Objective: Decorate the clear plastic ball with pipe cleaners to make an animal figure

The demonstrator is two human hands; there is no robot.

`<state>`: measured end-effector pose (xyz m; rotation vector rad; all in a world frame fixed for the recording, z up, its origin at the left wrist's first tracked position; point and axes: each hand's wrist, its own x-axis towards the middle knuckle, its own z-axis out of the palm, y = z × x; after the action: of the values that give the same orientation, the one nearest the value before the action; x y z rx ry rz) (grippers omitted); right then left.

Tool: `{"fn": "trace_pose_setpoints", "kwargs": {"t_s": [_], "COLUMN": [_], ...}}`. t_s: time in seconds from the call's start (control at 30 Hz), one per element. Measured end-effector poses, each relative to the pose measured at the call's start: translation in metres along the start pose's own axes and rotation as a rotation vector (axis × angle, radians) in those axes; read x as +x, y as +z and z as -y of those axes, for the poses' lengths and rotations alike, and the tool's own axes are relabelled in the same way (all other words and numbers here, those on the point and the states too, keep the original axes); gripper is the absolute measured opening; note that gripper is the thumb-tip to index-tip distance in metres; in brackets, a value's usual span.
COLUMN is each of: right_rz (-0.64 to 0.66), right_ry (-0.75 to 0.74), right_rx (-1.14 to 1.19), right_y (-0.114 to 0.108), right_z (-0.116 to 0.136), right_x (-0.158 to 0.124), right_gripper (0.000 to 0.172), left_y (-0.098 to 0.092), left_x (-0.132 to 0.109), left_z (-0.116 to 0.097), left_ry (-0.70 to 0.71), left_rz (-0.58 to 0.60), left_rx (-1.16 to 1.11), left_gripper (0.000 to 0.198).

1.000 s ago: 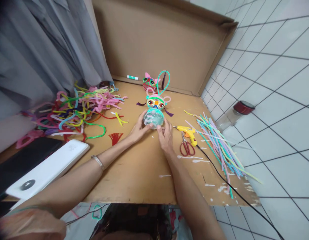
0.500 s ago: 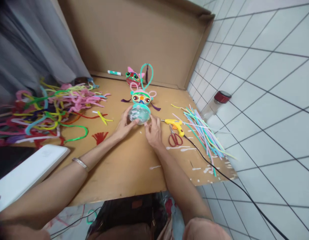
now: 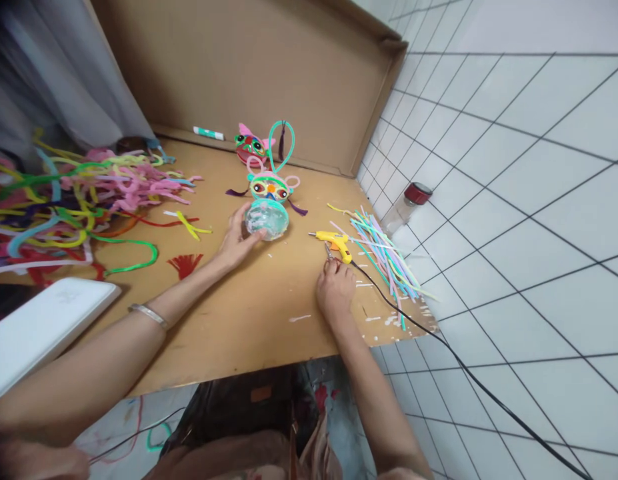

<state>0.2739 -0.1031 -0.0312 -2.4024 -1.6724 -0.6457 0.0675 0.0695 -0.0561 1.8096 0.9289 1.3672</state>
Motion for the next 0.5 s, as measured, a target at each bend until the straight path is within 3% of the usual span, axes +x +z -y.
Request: {"fn": "trace_pose_setpoints", "kwargs": {"t_s": [0.2, 0.5], "right_rz": [0.015, 0.009], "right_ry": [0.028, -0.071], "right_rx": [0.051, 0.115], "right_y": [0.000, -0.008], "right_z": [0.003, 0.004], "right_x": [0.000, -0.016], "right_gripper": [0.028, 0.032], "left_y": [-0.003, -0.001], "left_x": [-0.004, -0.005], "left_z": [-0.002, -0.006], "left_ry": [-0.011, -0.017], "left_rz": [-0.007, -0.013], "left_rx": [-0.020, -0.007], "left_gripper": [0.088, 0.084]}}
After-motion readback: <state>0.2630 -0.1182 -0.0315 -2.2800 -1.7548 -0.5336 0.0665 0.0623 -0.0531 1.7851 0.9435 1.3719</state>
